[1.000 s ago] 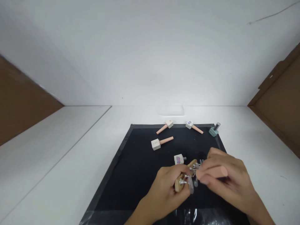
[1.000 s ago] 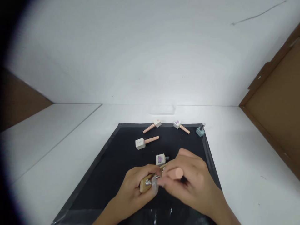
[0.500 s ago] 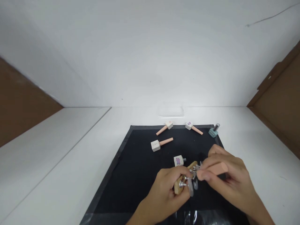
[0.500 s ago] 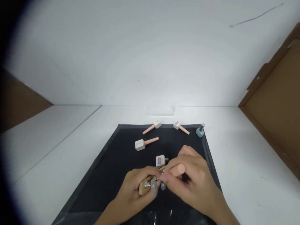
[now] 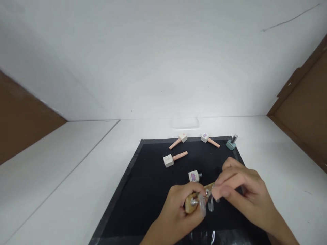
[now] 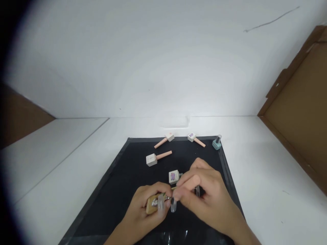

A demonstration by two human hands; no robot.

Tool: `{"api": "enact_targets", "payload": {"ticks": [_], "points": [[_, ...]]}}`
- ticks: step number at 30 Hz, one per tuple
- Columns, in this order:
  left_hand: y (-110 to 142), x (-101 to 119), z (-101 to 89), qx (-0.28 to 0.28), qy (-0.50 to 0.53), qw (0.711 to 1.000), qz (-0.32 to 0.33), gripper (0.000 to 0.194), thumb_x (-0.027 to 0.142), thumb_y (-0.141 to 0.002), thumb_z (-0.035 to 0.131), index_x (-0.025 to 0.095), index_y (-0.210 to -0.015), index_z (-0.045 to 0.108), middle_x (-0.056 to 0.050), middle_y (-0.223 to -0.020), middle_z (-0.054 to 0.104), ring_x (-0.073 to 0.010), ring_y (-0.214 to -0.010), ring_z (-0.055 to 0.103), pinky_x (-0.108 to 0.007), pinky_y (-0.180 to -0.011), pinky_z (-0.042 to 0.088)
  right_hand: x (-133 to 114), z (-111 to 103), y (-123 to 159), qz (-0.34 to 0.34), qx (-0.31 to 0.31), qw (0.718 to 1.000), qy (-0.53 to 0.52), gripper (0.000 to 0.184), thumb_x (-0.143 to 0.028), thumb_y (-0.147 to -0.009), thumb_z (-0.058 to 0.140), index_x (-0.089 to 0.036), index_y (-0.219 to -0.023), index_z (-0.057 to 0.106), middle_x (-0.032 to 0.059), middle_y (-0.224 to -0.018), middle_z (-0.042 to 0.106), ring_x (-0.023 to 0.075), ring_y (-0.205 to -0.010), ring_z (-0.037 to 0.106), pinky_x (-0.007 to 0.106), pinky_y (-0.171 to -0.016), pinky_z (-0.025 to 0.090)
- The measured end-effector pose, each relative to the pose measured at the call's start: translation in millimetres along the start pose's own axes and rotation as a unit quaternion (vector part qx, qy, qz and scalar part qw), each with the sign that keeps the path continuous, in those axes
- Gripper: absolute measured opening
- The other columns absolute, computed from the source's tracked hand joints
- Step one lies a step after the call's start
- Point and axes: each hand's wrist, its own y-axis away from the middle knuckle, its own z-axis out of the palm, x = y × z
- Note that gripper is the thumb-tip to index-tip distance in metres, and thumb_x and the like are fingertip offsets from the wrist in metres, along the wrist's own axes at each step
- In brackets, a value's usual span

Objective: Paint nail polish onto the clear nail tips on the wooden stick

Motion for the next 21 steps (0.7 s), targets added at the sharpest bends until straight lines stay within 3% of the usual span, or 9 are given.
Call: {"api": "enact_targets", "payload": {"ticks": [3, 7, 12, 17, 18, 21], "points": [[1, 1, -0.5, 0.006, 0.034, 0.999, -0.027, 0.008, 0.011, -0.068, 0.052, 0.018, -0.068, 0.053, 0.009, -0.047, 0.042, -0.0042, -0.039, 0.032, -0.014, -0.038, 0.025, 1, 0, 1, 0.010, 0.056, 0.998, 0.005, 0.019, -0.025, -0.091, 0.061, -0.024, -0.073, 0.066, 0.0006, -0.069, 0.072, 0.0149, -0.060, 0.057, 0.029, -0.053, 0.047], [0, 6, -2.0, -0.001, 0.084, 0.995, -0.059, 0.005, 0.015, -0.068, 0.054, 0.019, -0.066, 0.052, 0.009, -0.043, 0.039, -0.0043, -0.035, 0.033, -0.014, -0.036, 0.024, -2, 1, -2, 0.003, 0.014, 0.999, -0.045, 0.023, -0.031, -0.091, 0.062, -0.024, -0.069, 0.066, -0.0009, -0.063, 0.072, 0.0140, -0.055, 0.055, 0.028, -0.051, 0.046], [-1, 8, -4.9, 0.000, 0.122, 0.989, -0.087, 0.006, 0.018, -0.068, 0.057, 0.019, -0.065, 0.052, 0.009, -0.043, 0.040, -0.0046, -0.031, 0.036, -0.015, -0.033, 0.024, -6, 3, -6, 0.003, 0.056, 0.998, -0.023, 0.029, -0.036, -0.093, 0.058, -0.024, -0.068, 0.066, 0.0003, -0.062, 0.071, 0.0147, -0.055, 0.057, 0.030, -0.051, 0.047], [8, -3, -6.3, -0.006, 0.162, 0.982, -0.101, 0.008, 0.021, -0.070, 0.062, 0.018, -0.066, 0.056, 0.008, -0.047, 0.043, -0.0034, -0.033, 0.036, -0.015, -0.036, 0.025, -6, 5, -6, 0.002, 0.046, 0.999, -0.022, 0.028, -0.035, -0.093, 0.058, -0.024, -0.069, 0.064, -0.0005, -0.063, 0.072, 0.0141, -0.057, 0.057, 0.029, -0.053, 0.049], [11, -6, -6.1, -0.027, 0.174, 0.976, -0.126, 0.007, 0.023, -0.072, 0.063, 0.018, -0.069, 0.058, 0.008, -0.049, 0.045, -0.0036, -0.034, 0.038, -0.014, -0.035, 0.026, -5, 6, -5, 0.001, 0.054, 0.998, -0.017, 0.028, -0.035, -0.094, 0.058, -0.024, -0.069, 0.064, -0.0004, -0.063, 0.072, 0.0142, -0.058, 0.057, 0.029, -0.053, 0.049], [19, -17, -4.5, -0.017, 0.220, 0.961, -0.167, 0.016, 0.032, -0.073, 0.066, 0.017, -0.072, 0.060, 0.007, -0.051, 0.045, -0.0027, -0.033, 0.034, -0.014, -0.035, 0.027, -5, 6, -4, -0.014, 0.041, 0.999, -0.031, 0.030, -0.037, -0.093, 0.057, -0.023, -0.068, 0.064, -0.0004, -0.061, 0.071, 0.0140, -0.055, 0.055, 0.029, -0.051, 0.047]]}}
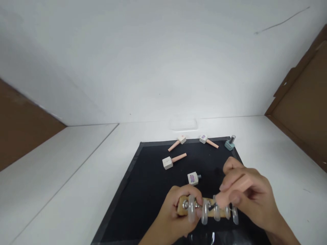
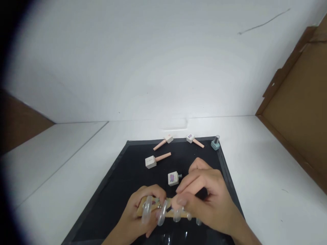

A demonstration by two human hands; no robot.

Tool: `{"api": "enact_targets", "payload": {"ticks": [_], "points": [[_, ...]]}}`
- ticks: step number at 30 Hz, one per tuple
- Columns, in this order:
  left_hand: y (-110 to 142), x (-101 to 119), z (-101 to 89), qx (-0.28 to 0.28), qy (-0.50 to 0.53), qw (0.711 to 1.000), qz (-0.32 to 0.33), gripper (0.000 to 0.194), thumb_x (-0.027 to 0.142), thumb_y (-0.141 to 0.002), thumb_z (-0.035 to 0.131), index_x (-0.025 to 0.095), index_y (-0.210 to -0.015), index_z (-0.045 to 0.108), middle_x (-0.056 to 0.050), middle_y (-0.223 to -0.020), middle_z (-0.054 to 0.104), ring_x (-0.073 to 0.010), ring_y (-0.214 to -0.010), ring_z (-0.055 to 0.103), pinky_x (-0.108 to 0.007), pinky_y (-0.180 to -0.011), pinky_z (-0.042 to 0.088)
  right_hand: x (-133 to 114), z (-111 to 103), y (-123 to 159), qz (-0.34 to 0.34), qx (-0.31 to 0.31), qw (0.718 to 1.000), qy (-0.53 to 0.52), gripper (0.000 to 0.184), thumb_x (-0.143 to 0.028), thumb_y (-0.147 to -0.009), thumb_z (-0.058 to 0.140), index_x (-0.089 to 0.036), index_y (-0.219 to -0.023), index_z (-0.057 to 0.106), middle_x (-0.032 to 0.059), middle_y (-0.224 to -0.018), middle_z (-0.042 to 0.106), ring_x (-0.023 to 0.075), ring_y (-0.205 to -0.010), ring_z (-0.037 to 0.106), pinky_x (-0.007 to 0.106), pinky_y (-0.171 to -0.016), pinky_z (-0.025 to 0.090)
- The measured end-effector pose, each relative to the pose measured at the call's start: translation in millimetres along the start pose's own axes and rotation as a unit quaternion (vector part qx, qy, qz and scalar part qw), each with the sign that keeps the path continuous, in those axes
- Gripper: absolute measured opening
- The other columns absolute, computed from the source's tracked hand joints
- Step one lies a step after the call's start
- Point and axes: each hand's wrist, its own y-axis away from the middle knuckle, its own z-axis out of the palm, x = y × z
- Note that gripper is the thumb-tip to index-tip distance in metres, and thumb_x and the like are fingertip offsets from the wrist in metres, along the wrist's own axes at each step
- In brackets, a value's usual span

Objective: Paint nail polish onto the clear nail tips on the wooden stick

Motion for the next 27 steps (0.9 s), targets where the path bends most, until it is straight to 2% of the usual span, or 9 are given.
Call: {"api": "enact_targets", "payload": {"ticks": [3, 5, 8, 10, 12, 16, 20, 23, 27], "points": [[1, -5, -2.2, -0.013, 0.021, 0.999, 0.020, 0.021, 0.037, -0.073, 0.067, 0.017, -0.073, 0.060, 0.007, -0.051, 0.044, -0.0026, -0.032, 0.035, -0.013, -0.032, 0.024, 0, 1, 0, 0.017, 0.019, 1.000, 0.008, 0.028, -0.036, -0.093, 0.058, -0.024, -0.069, 0.065, -0.0003, -0.063, 0.071, 0.0141, -0.057, 0.056, 0.029, -0.053, 0.047], [0, -4, -3.3, -0.016, 0.016, 1.000, 0.018, 0.019, 0.035, -0.074, 0.065, 0.018, -0.073, 0.059, 0.007, -0.052, 0.044, -0.0024, -0.033, 0.035, -0.013, -0.033, 0.026, -1, 1, -1, 0.015, 0.028, 0.999, -0.002, 0.027, -0.036, -0.093, 0.058, -0.024, -0.070, 0.065, -0.0002, -0.064, 0.072, 0.0139, -0.057, 0.056, 0.029, -0.052, 0.046], [-4, 3, -3.5, -0.052, -0.004, 0.999, 0.006, 0.014, 0.030, -0.074, 0.065, 0.017, -0.073, 0.059, 0.006, -0.053, 0.047, -0.0033, -0.036, 0.039, -0.013, -0.036, 0.031, -2, 1, -2, -0.008, -0.026, 0.999, -0.034, 0.028, -0.038, -0.093, 0.058, -0.023, -0.069, 0.064, -0.0004, -0.063, 0.072, 0.0128, -0.054, 0.054, 0.028, -0.051, 0.044], [-6, 7, -2.8, -0.056, 0.003, 0.998, 0.003, 0.015, 0.031, -0.073, 0.065, 0.017, -0.073, 0.057, 0.006, -0.052, 0.046, -0.0032, -0.034, 0.037, -0.013, -0.034, 0.029, -1, 1, -2, -0.004, -0.027, 0.999, -0.019, 0.027, -0.036, -0.094, 0.058, -0.023, -0.070, 0.064, -0.0002, -0.063, 0.071, 0.0129, -0.056, 0.054, 0.028, -0.052, 0.045], [-8, 9, -1.9, -0.038, 0.013, 0.999, 0.003, 0.017, 0.032, -0.072, 0.065, 0.018, -0.071, 0.056, 0.008, -0.049, 0.042, -0.0030, -0.031, 0.035, -0.013, -0.031, 0.026, 0, 1, -2, -0.005, -0.005, 1.000, -0.013, 0.026, -0.034, -0.094, 0.058, -0.023, -0.072, 0.064, -0.0001, -0.065, 0.071, 0.0129, -0.057, 0.055, 0.028, -0.054, 0.045], [-10, 13, 0.1, -0.046, -0.006, 0.999, -0.011, 0.015, 0.029, -0.071, 0.064, 0.018, -0.069, 0.055, 0.007, -0.049, 0.044, -0.0033, -0.032, 0.036, -0.013, -0.032, 0.027, 2, 1, -1, -0.018, -0.035, 0.998, -0.044, 0.029, -0.037, -0.094, 0.058, -0.022, -0.070, 0.062, -0.0003, -0.065, 0.072, 0.0115, -0.055, 0.053, 0.027, -0.052, 0.043], [-12, 20, 3.7, -0.031, -0.014, 0.999, 0.003, 0.015, 0.029, -0.069, 0.062, 0.018, -0.066, 0.052, 0.008, -0.045, 0.040, -0.0035, -0.030, 0.033, -0.014, -0.031, 0.025, 1, 1, -2, -0.007, -0.018, 0.999, -0.029, 0.028, -0.036, -0.094, 0.057, -0.023, -0.071, 0.063, -0.0002, -0.065, 0.071, 0.0122, -0.057, 0.054, 0.027, -0.053, 0.043], [-14, 22, 6.6, -0.024, -0.035, 0.999, 0.008, 0.012, 0.025, -0.068, 0.060, 0.018, -0.065, 0.051, 0.008, -0.044, 0.040, -0.0039, -0.031, 0.033, -0.014, -0.031, 0.025, 1, 0, -2, -0.013, -0.040, 0.998, -0.041, 0.027, -0.036, -0.094, 0.057, -0.023, -0.071, 0.063, -0.0011, -0.065, 0.072, 0.0112, -0.054, 0.053, 0.028, -0.053, 0.042], [-16, 25, 10.0, -0.025, -0.036, 0.999, 0.024, 0.009, 0.023, -0.069, 0.058, 0.019, -0.065, 0.050, 0.009, -0.042, 0.037, -0.0039, -0.030, 0.032, -0.014, -0.032, 0.024, 0, 0, -1, 0.007, -0.021, 0.999, -0.023, 0.027, -0.036, -0.095, 0.056, -0.023, -0.072, 0.063, -0.0009, -0.066, 0.072, 0.0116, -0.057, 0.055, 0.027, -0.054, 0.043]]}}
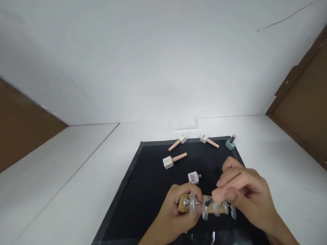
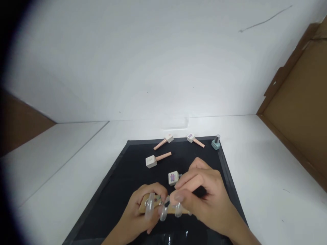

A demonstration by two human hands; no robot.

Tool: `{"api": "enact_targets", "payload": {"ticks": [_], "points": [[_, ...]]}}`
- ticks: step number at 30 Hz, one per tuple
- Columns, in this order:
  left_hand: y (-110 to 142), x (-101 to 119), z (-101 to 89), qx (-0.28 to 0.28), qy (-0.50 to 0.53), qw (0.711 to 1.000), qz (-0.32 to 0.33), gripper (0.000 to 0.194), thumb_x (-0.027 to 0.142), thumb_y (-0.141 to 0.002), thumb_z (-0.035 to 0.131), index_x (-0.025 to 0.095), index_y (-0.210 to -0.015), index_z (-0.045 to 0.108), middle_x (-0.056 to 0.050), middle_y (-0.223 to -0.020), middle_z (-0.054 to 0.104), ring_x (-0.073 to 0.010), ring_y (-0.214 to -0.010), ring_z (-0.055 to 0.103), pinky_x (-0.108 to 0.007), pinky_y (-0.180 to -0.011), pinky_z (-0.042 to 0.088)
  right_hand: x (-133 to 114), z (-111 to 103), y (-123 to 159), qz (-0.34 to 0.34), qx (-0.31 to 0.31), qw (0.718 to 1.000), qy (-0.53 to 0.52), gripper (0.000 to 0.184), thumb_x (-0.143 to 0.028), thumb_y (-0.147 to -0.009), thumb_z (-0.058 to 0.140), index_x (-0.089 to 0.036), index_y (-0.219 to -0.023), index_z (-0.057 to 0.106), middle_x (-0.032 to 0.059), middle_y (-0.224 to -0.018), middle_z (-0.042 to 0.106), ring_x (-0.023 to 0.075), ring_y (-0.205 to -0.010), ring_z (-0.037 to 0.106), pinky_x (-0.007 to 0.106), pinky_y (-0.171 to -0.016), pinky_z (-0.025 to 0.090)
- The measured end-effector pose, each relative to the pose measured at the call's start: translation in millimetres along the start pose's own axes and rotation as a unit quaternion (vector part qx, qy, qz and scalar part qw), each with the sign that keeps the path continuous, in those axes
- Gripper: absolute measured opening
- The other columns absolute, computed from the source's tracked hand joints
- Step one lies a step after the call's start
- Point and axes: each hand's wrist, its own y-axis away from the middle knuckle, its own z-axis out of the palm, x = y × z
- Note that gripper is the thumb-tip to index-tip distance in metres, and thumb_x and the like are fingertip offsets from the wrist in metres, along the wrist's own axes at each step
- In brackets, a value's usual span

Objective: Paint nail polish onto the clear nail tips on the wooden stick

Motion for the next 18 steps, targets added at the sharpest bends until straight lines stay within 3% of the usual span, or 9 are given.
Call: {"api": "enact_targets", "payload": {"ticks": [5, 10, 11, 14, 16, 18], "points": [[1, 1, -0.2, 0.010, 0.002, 1.000, 0.024, 0.007, 0.016, -0.065, 0.059, 0.018, -0.064, 0.053, 0.009, -0.044, 0.039, -0.0023, -0.032, 0.032, -0.013, -0.033, 0.022, 0, 0, 1, -0.010, -0.023, 1.000, 0.012, 0.028, -0.036, -0.094, 0.058, -0.022, -0.070, 0.062, -0.0016, -0.065, 0.073, 0.0114, -0.055, 0.053, 0.026, -0.053, 0.044], [11, -25, -8.1, 0.001, 0.099, 0.995, -0.024, 0.015, 0.027, -0.073, 0.068, 0.017, -0.072, 0.058, 0.007, -0.048, 0.047, -0.0020, -0.032, 0.036, -0.011, -0.031, 0.026, 5, -3, 8, 0.049, 0.153, 0.984, 0.074, 0.016, -0.033, -0.092, 0.060, -0.028, -0.082, 0.071, -0.0008, -0.083, 0.073, 0.0117, -0.065, 0.060, 0.026, -0.062, 0.052], [12, -30, -9.0, 0.027, 0.139, 0.989, -0.033, 0.019, 0.032, -0.075, 0.069, 0.017, -0.074, 0.059, 0.008, -0.044, 0.045, -0.0016, -0.031, 0.034, -0.010, -0.032, 0.026, 5, -4, 7, 0.068, 0.168, 0.981, 0.073, 0.015, -0.034, -0.093, 0.060, -0.029, -0.087, 0.072, -0.0003, -0.087, 0.072, 0.0112, -0.066, 0.061, 0.026, -0.064, 0.053], [11, -33, -8.5, 0.067, 0.247, 0.967, -0.009, 0.030, 0.043, -0.072, 0.074, 0.019, -0.073, 0.056, 0.012, -0.036, 0.037, -0.0006, -0.026, 0.025, -0.011, -0.027, 0.028, 5, -9, 3, 0.164, 0.127, 0.978, 0.027, 0.015, -0.033, -0.093, 0.058, -0.030, -0.101, 0.071, 0.0006, -0.086, 0.071, 0.0112, -0.066, 0.063, 0.023, -0.061, 0.054], [9, -24, -6.0, 0.110, 0.287, 0.951, 0.007, 0.035, 0.045, -0.066, 0.078, 0.019, -0.071, 0.055, 0.013, -0.035, 0.035, 0.0007, -0.025, 0.020, -0.011, -0.025, 0.026, 4, -13, -1, 0.230, 0.067, 0.970, -0.035, 0.013, -0.029, -0.093, 0.057, -0.029, -0.099, 0.068, 0.0008, -0.087, 0.070, 0.0110, -0.065, 0.063, 0.021, -0.056, 0.054], [7, -8, -2.5, 0.171, 0.307, 0.936, -0.018, 0.037, 0.044, -0.063, 0.082, 0.019, -0.070, 0.056, 0.013, -0.038, 0.037, 0.0010, -0.028, 0.023, -0.010, -0.026, 0.030, 2, -18, -4, 0.274, 0.010, 0.955, -0.109, 0.011, -0.022, -0.090, 0.059, -0.030, -0.097, 0.064, 0.0006, -0.098, 0.068, 0.0103, -0.069, 0.064, 0.020, -0.057, 0.056]]}}
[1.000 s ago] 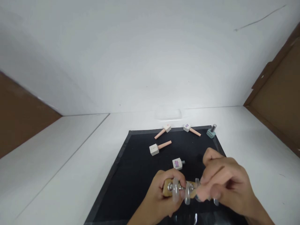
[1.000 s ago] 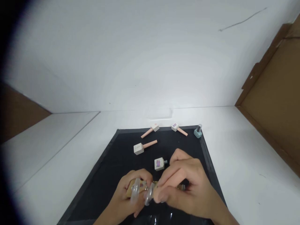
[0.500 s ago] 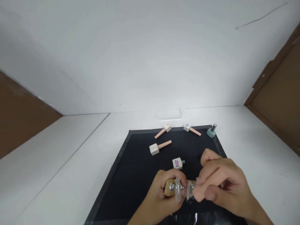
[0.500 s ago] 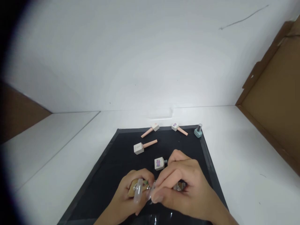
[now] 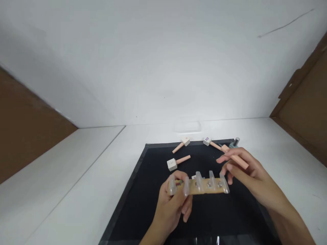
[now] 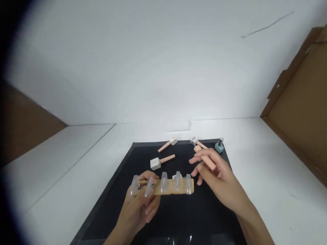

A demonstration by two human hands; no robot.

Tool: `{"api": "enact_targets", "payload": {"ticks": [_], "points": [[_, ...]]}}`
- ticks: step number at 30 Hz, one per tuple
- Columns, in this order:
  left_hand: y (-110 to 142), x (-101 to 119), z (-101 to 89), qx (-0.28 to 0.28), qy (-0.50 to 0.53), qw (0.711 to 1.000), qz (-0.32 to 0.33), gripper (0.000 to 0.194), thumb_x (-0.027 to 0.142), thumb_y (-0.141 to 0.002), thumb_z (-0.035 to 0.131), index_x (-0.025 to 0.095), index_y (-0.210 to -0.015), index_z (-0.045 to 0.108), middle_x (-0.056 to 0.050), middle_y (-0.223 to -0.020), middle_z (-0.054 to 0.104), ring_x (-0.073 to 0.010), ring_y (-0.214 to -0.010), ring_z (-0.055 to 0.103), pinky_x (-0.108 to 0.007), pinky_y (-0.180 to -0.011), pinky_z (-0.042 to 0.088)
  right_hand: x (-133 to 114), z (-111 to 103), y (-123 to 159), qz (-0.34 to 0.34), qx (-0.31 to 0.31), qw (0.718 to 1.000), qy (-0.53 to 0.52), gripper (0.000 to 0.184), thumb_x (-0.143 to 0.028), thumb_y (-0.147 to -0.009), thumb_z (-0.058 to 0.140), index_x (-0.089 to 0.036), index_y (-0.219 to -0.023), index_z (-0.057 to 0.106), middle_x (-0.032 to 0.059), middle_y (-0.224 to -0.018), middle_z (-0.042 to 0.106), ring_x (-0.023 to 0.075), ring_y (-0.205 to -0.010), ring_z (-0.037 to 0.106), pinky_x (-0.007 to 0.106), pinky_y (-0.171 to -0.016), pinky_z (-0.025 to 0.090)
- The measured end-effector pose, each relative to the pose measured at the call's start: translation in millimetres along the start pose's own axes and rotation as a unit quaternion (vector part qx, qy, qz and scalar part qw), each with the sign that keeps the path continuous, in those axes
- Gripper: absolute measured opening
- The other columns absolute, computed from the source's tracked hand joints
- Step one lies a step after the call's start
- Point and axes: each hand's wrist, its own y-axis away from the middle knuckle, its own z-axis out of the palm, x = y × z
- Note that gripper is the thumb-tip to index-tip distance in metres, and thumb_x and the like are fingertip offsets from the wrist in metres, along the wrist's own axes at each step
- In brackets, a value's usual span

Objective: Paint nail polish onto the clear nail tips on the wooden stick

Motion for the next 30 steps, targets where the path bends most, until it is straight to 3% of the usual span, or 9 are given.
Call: {"api": "enact_targets", "payload": {"ticks": [3, 8, 11, 14, 18, 23, 26, 28, 30], "points": [[4, 14, 15.2, 0.073, 0.007, 0.997, -0.006, 0.042, 0.043, -0.056, 0.086, 0.018, -0.069, 0.056, 0.013, -0.041, 0.039, 0.0015, -0.030, 0.025, -0.008, -0.028, 0.031, -1, -5, 1, 0.048, -0.083, 0.993, -0.065, 0.033, -0.009, -0.083, 0.064, -0.034, -0.103, 0.058, -0.0015, -0.113, 0.062, 0.0096, -0.083, 0.065, 0.019, -0.066, 0.057], [5, 17, 18.9, 0.090, 0.008, 0.996, 0.004, 0.044, 0.044, -0.055, 0.087, 0.018, -0.071, 0.055, 0.014, -0.041, 0.037, 0.0012, -0.030, 0.024, -0.008, -0.028, 0.030, 2, -7, 2, 0.065, -0.157, 0.981, -0.098, 0.047, 0.000, -0.077, 0.066, -0.036, -0.104, 0.051, -0.0038, -0.121, 0.053, 0.0081, -0.096, 0.061, 0.018, -0.075, 0.056], [3, 13, 12.9, 0.063, 0.005, 0.998, 0.013, 0.040, 0.045, -0.060, 0.084, 0.018, -0.073, 0.055, 0.013, -0.041, 0.039, 0.0007, -0.030, 0.026, -0.008, -0.029, 0.030, 4, -3, 2, 0.057, -0.139, 0.984, -0.099, 0.044, -0.005, -0.075, 0.070, -0.033, -0.101, 0.050, -0.0035, -0.113, 0.056, 0.0087, -0.092, 0.061, 0.018, -0.074, 0.056], [2, 9, 6.6, -0.035, -0.019, 0.999, 0.031, 0.037, 0.045, -0.066, 0.080, 0.019, -0.080, 0.058, 0.012, -0.040, 0.041, -0.0002, -0.030, 0.030, -0.010, -0.032, 0.032, 4, 4, 3, 0.049, -0.102, 0.990, -0.088, 0.038, -0.011, -0.075, 0.073, -0.030, -0.097, 0.048, -0.0039, -0.099, 0.058, 0.0087, -0.082, 0.063, 0.018, -0.067, 0.056], [0, 2, 2.4, -0.120, -0.054, 0.990, 0.049, 0.030, 0.038, -0.070, 0.078, 0.019, -0.080, 0.057, 0.010, -0.044, 0.045, -0.0004, -0.031, 0.034, -0.010, -0.036, 0.032, 0, 7, 3, 0.049, -0.133, 0.985, -0.099, 0.038, -0.010, -0.076, 0.071, -0.029, -0.098, 0.047, -0.0042, -0.093, 0.059, 0.0083, -0.077, 0.064, 0.019, -0.065, 0.055], [6, -4, -8.4, -0.089, -0.125, 0.986, 0.061, 0.028, 0.041, -0.075, 0.073, 0.018, -0.073, 0.055, 0.009, -0.044, 0.045, -0.0018, -0.031, 0.033, -0.012, -0.035, 0.027, -10, -4, 5, 0.047, -0.177, 0.983, 0.030, 0.037, -0.016, -0.079, 0.072, -0.031, -0.105, 0.051, 0.0005, -0.106, 0.065, 0.0165, -0.097, 0.067, 0.033, -0.085, 0.057], [12, -6, -21.8, -0.057, -0.221, 0.969, 0.098, 0.029, 0.043, -0.075, 0.071, 0.018, -0.069, 0.058, 0.007, -0.043, 0.045, -0.0047, -0.034, 0.036, -0.016, -0.036, 0.029, -12, -7, 10, -0.014, -0.023, 0.988, 0.155, 0.017, -0.027, -0.092, 0.059, -0.033, -0.107, 0.053, 0.0011, -0.103, 0.070, 0.0195, -0.106, 0.064, 0.038, -0.091, 0.054], [14, -7, -28.0, -0.031, -0.288, 0.948, 0.133, 0.027, 0.042, -0.072, 0.072, 0.018, -0.065, 0.060, 0.004, -0.044, 0.049, -0.0082, -0.039, 0.042, -0.018, -0.040, 0.034, -13, -5, 12, -0.102, 0.047, 0.976, 0.186, 0.014, -0.031, -0.097, 0.052, -0.033, -0.109, 0.059, 0.0006, -0.092, 0.072, 0.0178, -0.087, 0.068, 0.036, -0.085, 0.055], [13, -5, -28.5, -0.008, -0.345, 0.923, 0.168, 0.022, 0.036, -0.071, 0.072, 0.019, -0.062, 0.061, 0.002, -0.047, 0.053, -0.0113, -0.046, 0.049, -0.020, -0.044, 0.038, -14, 0, 12, -0.210, 0.038, 0.961, 0.177, 0.020, -0.032, -0.098, 0.050, -0.032, -0.109, 0.067, 0.0014, -0.089, 0.072, 0.0128, -0.058, 0.063, 0.033, -0.069, 0.056]]}}
